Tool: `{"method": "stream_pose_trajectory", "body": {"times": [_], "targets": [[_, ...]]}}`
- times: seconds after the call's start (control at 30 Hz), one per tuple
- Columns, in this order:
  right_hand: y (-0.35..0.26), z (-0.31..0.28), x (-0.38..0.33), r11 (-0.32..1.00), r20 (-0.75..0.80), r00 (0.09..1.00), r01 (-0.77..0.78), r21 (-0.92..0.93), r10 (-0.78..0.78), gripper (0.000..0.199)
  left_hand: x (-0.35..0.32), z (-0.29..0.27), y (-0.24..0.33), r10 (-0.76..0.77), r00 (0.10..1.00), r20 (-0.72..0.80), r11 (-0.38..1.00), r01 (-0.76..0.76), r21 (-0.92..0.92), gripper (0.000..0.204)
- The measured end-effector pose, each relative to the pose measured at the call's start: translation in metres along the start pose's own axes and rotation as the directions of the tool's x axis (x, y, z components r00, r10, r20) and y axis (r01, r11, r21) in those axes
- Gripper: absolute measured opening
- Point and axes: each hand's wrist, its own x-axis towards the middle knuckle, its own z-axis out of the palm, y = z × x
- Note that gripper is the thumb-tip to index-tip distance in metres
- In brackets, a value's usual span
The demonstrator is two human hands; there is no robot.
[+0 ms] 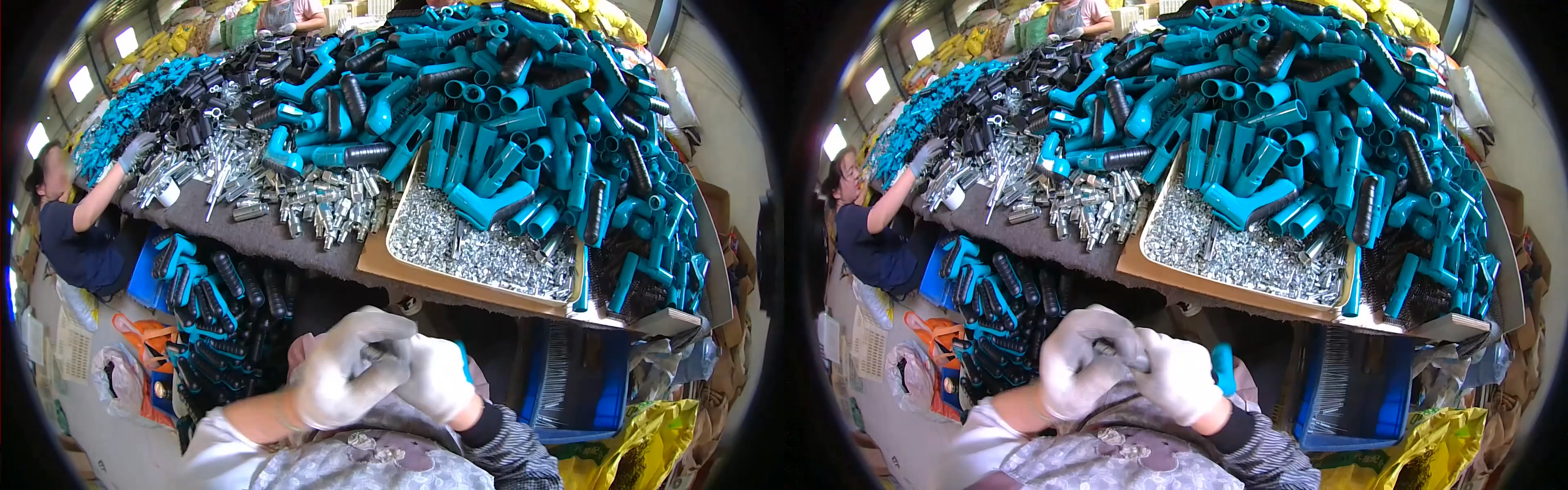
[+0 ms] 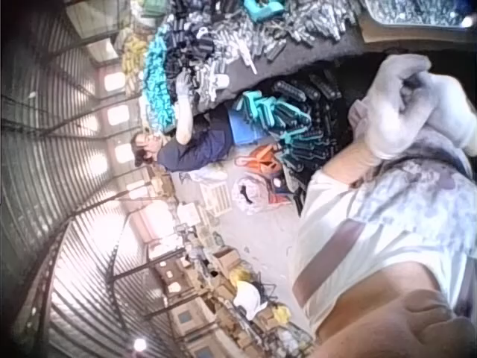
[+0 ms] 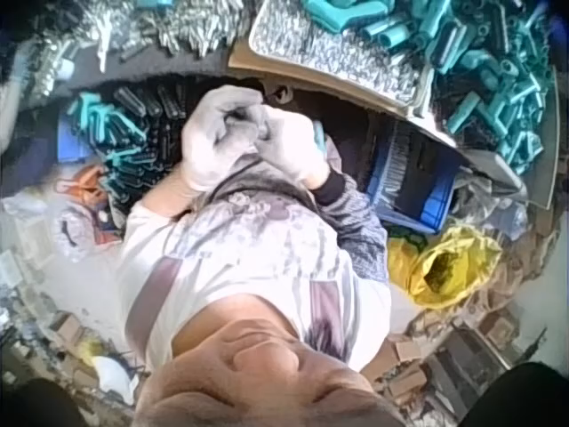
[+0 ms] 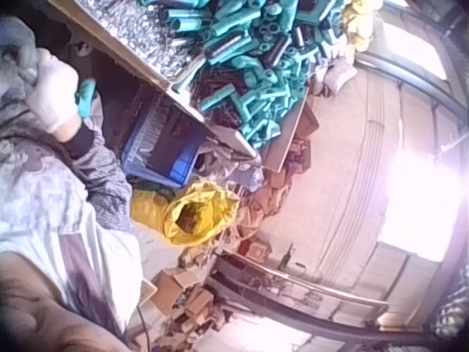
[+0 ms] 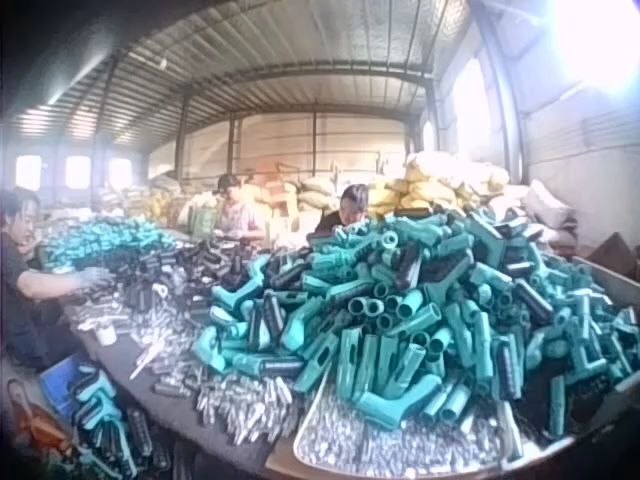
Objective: Assembling plastic handles by inserting metal components and inserts into molded plastic grips at a factory workbench.
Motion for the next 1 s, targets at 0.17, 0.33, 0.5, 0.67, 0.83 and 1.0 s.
{"method": "stream_pose_trajectory", "body": {"times": [0.17,0.33,0.5,0.67,0.83,1.0], "targets": [[0.029,-0.012,0.007,0.837,0.638,0.65,-0.004,0.547,-0.414,0.027,-0.019,-0.007,0.002,-0.094,0.927,0.364,0.506,0.359,-0.784,0.029],[0.0,-0.021,0.002,0.941,0.213,0.935,0.231,0.247,-0.285,0.022,0.012,0.014,0.01,-0.165,0.986,0.002,0.786,0.133,-0.603,0.066],[-0.001,-0.01,-0.011,0.925,0.113,0.963,0.196,0.326,-0.244,0.049,-0.004,0.008,0.019,0.173,0.979,0.104,0.767,-0.068,-0.638,0.009],[-0.017,-0.006,-0.001,0.749,0.069,0.887,0.341,0.569,-0.457,0.042,0.016,0.01,0.012,0.655,0.632,0.415,0.495,0.056,-0.867,0.013],[-0.012,-0.007,-0.016,0.961,0.167,0.978,0.161,-0.226,-0.124,0.041,-0.019,0.014,0.028,-0.031,0.999,-0.012,0.923,0.024,-0.385,0.014],[-0.012,-0.007,-0.017,0.905,0.21,0.957,0.097,0.415,-0.199,0.044,0.012,0.009,0.013,0.705,0.494,0.508,0.56,0.051,-0.827,0.014]]}}
